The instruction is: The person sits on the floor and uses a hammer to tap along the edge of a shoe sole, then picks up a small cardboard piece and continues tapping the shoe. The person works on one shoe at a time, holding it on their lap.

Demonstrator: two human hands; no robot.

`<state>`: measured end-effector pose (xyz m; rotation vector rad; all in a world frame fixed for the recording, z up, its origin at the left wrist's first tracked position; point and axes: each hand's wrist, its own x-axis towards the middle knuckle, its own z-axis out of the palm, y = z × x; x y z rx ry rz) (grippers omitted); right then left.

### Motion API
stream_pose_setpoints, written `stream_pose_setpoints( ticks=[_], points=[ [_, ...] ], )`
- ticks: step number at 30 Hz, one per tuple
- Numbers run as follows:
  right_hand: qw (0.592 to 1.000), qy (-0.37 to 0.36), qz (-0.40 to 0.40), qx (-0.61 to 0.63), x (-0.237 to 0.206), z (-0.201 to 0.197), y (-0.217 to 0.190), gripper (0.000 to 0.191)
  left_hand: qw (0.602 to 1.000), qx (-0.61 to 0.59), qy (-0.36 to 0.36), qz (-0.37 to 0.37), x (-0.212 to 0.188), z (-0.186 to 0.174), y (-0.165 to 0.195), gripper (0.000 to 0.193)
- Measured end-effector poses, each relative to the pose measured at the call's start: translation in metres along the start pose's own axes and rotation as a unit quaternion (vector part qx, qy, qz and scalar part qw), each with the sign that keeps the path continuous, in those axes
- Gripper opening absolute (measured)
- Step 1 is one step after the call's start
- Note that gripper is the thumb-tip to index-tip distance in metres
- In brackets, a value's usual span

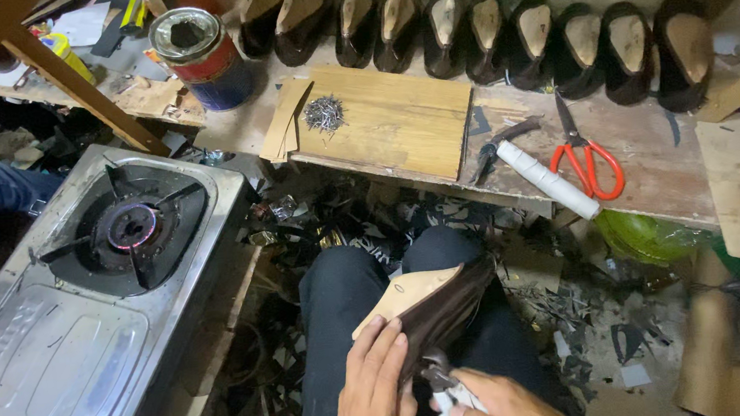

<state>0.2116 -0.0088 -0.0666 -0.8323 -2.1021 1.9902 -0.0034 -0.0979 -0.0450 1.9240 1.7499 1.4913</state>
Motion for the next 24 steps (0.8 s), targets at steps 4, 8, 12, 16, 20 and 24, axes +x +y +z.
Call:
stream_pose_setpoints(
  ticks=[4,8,12,16,20,24],
  points=[
    [0.992,0.032,0.078,-0.099,0.005,0.002,-0.035,0.047,1.0,-0.005,0.009,0.009,-0.005,0.0,-0.008,0.058],
    [0.996,0.068,0.064,-0.007,0.02,0.021,-0.045,0.051,0.999,-0.026,0.031,-0.025,-0.008,0.001,-0.017,0.056],
    [0.986,0.126,-0.051,-0.098,0.029,0.027,-0.039,0.045,0.993,-0.07,0.055,-0.073,-0.009,0.001,-0.025,0.052],
    [0.946,0.088,-0.089,-0.299,0.032,0.015,-0.027,0.05,0.991,-0.094,0.052,-0.082,-0.008,0.003,-0.032,0.046],
    [0.892,0.011,0.113,-0.437,0.037,0.004,-0.032,0.058,0.987,-0.123,0.048,-0.089,-0.008,0.005,-0.035,0.035],
    [0.942,0.07,-0.059,-0.323,0.029,-0.004,-0.057,0.044,0.988,-0.118,0.049,-0.082,-0.008,0.001,-0.04,0.031]
  ],
)
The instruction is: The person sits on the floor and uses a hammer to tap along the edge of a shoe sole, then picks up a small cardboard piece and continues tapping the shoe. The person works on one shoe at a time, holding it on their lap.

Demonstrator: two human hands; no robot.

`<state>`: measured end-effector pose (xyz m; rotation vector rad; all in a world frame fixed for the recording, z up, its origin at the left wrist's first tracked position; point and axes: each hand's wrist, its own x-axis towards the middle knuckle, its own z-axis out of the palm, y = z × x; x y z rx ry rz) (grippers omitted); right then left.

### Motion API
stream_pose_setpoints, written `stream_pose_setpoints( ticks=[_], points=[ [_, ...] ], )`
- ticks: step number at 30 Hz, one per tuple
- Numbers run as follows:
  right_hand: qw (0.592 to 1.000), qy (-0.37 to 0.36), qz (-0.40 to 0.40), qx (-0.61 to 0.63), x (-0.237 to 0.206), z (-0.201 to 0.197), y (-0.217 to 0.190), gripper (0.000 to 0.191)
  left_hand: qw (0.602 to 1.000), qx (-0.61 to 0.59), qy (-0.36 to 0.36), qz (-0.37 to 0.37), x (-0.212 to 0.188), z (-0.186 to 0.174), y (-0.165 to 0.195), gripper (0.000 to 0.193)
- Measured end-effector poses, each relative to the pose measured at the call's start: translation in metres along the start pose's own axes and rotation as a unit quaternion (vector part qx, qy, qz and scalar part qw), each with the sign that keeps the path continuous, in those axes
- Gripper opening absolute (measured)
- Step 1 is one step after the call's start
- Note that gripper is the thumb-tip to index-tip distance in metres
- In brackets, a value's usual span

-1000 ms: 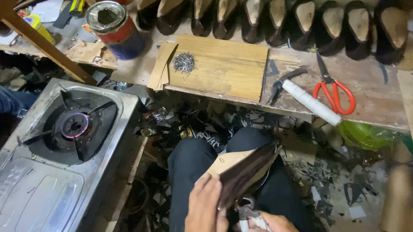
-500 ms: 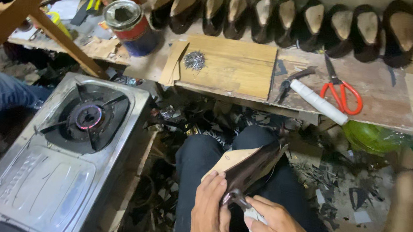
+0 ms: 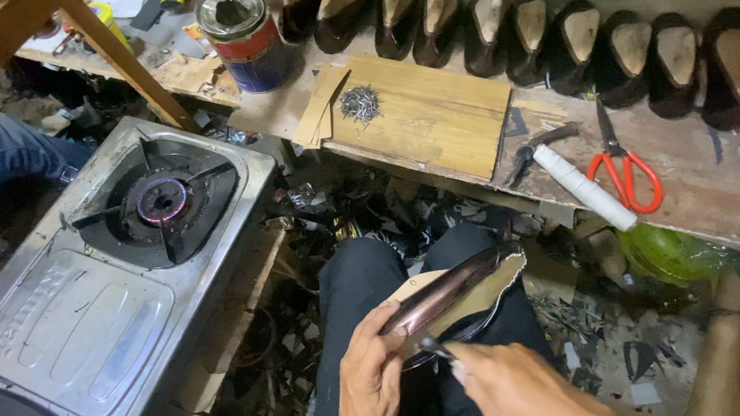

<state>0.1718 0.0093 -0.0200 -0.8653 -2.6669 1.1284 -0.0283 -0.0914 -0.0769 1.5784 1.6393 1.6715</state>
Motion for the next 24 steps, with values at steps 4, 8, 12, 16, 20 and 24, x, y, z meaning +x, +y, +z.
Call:
stream_pose_setpoints(
  ticks=[4,8,12,16,20,24],
  points=[
    [0.985,0.12,0.052,0.114,-0.015,-0.01,-0.017,0.038,1.0,0.01,0.002,-0.011,-0.001,0.0,-0.001,0.033],
    [0.989,0.104,0.082,0.061,-0.007,-0.002,-0.015,0.024,1.0,0.011,0.0,-0.001,0.001,0.003,-0.001,0.029],
    [0.987,0.067,0.148,0.001,-0.001,0.004,-0.008,0.023,1.0,0.012,-0.002,0.016,0.002,0.002,-0.003,0.029],
    [0.97,0.122,0.207,0.046,-0.011,0.005,-0.003,0.026,1.0,0.003,-0.009,-0.015,-0.001,0.001,0.001,0.026],
    [0.99,0.129,0.035,-0.035,-0.005,0.014,0.024,0.018,1.0,-0.002,-0.009,-0.027,0.004,0.0,0.001,0.025],
    [0.958,0.208,0.134,0.146,-0.025,0.024,0.047,0.025,1.0,-0.001,-0.004,-0.031,0.004,-0.005,0.004,0.027]
  ],
)
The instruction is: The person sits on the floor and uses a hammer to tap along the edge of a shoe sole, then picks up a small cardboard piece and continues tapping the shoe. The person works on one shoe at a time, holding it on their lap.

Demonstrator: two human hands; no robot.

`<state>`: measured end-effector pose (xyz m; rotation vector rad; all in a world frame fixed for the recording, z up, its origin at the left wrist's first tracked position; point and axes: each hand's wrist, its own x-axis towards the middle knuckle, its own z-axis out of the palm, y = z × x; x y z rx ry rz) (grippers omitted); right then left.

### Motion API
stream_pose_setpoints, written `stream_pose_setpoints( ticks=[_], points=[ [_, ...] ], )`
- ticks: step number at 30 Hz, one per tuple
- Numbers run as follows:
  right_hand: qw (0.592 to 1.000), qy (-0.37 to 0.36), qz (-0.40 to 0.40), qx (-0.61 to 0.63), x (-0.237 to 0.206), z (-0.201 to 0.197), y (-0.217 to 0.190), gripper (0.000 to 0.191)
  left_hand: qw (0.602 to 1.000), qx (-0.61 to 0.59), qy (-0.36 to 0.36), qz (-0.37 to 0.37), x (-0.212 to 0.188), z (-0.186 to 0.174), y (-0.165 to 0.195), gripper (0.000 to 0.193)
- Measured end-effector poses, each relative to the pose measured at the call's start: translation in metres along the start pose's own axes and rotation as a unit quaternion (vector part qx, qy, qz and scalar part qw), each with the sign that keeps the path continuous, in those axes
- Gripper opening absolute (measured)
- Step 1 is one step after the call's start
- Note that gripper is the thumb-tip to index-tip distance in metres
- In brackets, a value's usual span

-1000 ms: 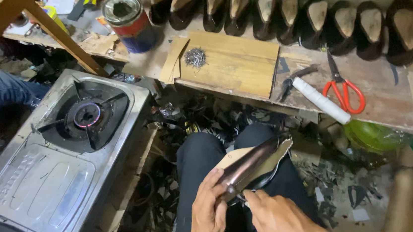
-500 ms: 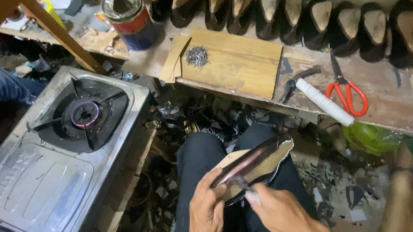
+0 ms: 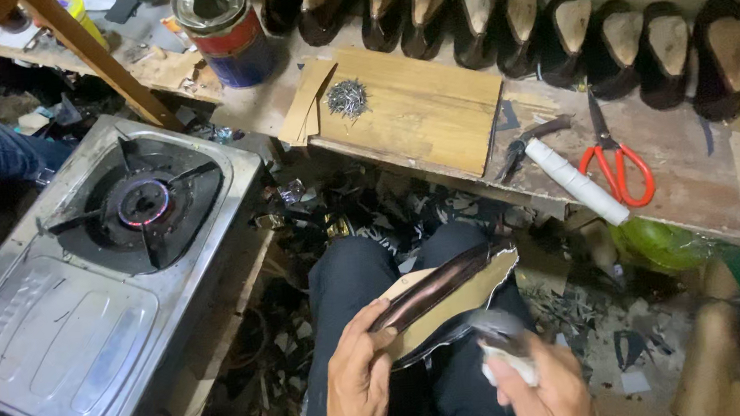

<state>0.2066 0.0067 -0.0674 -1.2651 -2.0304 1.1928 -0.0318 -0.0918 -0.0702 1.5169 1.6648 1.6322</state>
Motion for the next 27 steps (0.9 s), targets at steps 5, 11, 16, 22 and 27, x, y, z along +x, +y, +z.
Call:
stream_pose_setpoints(
  ticks=[5,11,16,22,27],
  points=[
    [0.97,-0.035,-0.066,-0.231,0.007,0.002,0.013,0.024,0.999,0.025,-0.031,-0.006,0.006,-0.014,-0.005,0.029],
    [0.978,0.145,-0.068,0.133,0.011,-0.001,0.001,0.023,0.998,-0.026,-0.032,-0.041,0.004,-0.013,-0.017,0.025],
    [0.987,-0.033,0.116,-0.103,0.017,-0.012,-0.008,0.021,0.999,-0.031,-0.031,-0.023,-0.002,-0.009,-0.025,0.025],
    [0.994,0.079,-0.039,-0.064,0.018,-0.006,0.01,0.029,0.997,-0.044,-0.028,-0.055,-0.004,-0.008,-0.026,0.026],
    [0.982,-0.007,0.182,0.052,0.019,0.005,0.032,0.029,0.994,-0.044,-0.034,-0.092,-0.003,-0.012,-0.028,0.022]
  ],
)
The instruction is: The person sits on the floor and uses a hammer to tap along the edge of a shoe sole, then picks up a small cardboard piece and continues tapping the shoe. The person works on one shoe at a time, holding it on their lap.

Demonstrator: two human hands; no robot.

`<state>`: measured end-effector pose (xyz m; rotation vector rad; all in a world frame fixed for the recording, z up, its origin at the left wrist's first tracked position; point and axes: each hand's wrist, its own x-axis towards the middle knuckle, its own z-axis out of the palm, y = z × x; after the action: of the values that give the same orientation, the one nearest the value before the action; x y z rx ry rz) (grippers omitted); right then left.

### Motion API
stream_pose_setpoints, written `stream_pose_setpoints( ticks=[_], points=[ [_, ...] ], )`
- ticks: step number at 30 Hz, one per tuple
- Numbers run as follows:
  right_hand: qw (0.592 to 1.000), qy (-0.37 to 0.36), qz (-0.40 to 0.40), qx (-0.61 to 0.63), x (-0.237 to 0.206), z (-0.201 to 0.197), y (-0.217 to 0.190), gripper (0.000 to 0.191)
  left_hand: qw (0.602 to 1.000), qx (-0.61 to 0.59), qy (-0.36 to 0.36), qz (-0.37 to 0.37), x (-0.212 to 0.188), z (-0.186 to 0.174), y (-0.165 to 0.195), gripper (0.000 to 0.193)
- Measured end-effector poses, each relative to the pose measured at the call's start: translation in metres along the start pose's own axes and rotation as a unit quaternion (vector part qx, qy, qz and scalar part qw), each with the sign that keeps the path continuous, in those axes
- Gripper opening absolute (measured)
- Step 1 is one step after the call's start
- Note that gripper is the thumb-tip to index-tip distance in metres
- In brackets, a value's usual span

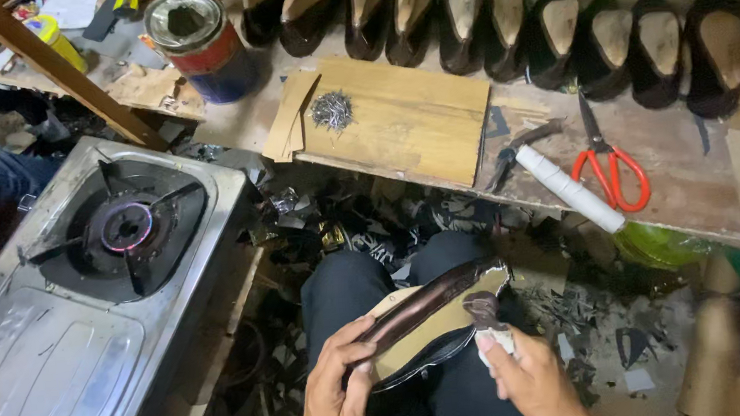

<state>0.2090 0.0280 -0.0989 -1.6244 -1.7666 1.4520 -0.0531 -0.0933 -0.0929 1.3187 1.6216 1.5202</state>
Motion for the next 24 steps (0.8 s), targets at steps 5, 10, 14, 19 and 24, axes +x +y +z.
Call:
stream_pose_setpoints(
  ticks=[5,10,14,19,24],
  points=[
    [0.993,0.093,-0.055,-0.036,-0.009,0.019,0.001,0.024,0.998,-0.007,0.015,0.068,-0.005,0.003,-0.005,0.03],
    [0.945,0.147,-0.277,-0.094,-0.011,0.024,-0.011,0.02,0.998,-0.017,0.031,0.044,-0.006,0.007,-0.011,0.031],
    [0.954,0.126,-0.26,-0.087,-0.012,0.02,-0.018,0.019,0.999,-0.017,0.031,0.038,-0.007,0.008,-0.012,0.03],
    [0.953,0.125,-0.266,-0.077,-0.014,0.02,-0.023,0.018,0.999,-0.011,0.034,0.036,-0.008,0.008,-0.01,0.027],
    [0.953,0.121,-0.267,-0.079,-0.013,0.02,-0.026,0.019,0.999,-0.002,0.033,0.036,-0.008,0.007,-0.009,0.026]
  ],
)
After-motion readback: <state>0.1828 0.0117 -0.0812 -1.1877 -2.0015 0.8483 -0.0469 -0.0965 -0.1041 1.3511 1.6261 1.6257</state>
